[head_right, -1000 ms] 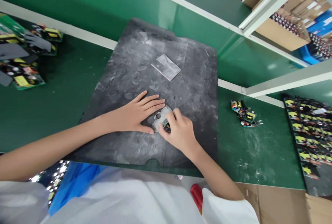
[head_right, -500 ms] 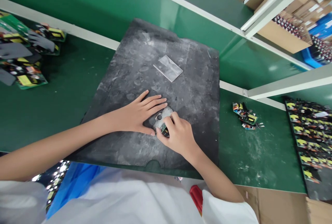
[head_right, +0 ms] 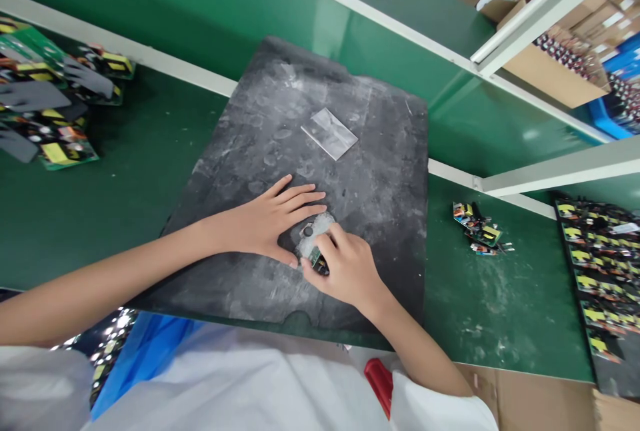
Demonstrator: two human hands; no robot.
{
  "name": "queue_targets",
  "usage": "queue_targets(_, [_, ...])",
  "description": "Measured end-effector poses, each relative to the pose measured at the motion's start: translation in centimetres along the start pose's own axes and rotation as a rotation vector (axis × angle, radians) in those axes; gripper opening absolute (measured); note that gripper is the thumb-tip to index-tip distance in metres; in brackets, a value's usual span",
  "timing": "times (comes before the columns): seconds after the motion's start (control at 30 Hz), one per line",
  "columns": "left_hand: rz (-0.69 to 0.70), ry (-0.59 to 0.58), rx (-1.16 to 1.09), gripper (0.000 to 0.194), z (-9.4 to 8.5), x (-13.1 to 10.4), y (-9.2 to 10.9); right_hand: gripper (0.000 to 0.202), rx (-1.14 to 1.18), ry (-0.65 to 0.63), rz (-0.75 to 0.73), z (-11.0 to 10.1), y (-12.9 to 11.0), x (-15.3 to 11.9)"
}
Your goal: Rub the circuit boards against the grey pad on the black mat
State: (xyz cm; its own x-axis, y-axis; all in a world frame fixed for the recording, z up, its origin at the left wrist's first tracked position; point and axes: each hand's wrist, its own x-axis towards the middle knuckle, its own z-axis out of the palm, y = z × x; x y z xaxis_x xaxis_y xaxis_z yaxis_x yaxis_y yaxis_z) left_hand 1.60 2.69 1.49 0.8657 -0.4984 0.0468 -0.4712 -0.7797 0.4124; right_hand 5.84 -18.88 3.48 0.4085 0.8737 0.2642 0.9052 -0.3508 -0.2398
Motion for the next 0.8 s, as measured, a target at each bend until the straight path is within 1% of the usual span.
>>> queue_targets(0.1, [0.003,-0.005,0.001,0.093,-0.1,-0.1,0.0,0.02,-0.029,-0.019,-0.063,0.1,-0.3,-0.1])
queue_targets(0.13, [0.005,-0.003,-0.001,0.093,-0.1,-0.1,-0.1,0.021,-0.047,-0.012,-0.064,0.1,-0.3,-0.2])
queue_targets(0.27, [0.015,0.016,-0.013,0.093,0.1,0.0,-0.1,0.021,-0.118,0.048,0.042,0.3,0.4,-0.1])
queue_targets(0.33, [0.014,0.017,-0.009,0.093,0.1,0.0,-0.2,0.021,-0.123,0.057,0.077,0.3,0.7,0.0])
queue_targets(0.4, [0.012,0.016,-0.002,0.094,0.2,0.0,-0.2,0.021,-0.099,0.038,0.061,0.3,0.4,0.0])
queue_targets(0.57, [0.014,0.024,0.005,0.091,0.3,-0.1,-0.2,0.019,-0.025,-0.014,-0.058,0.5,-0.8,-0.2])
queue_targets(0.8, [0.001,0.034,0.001,0.091,0.2,0.0,0.0,0.023,-0.031,0.05,-0.013,0.6,-0.6,-0.2])
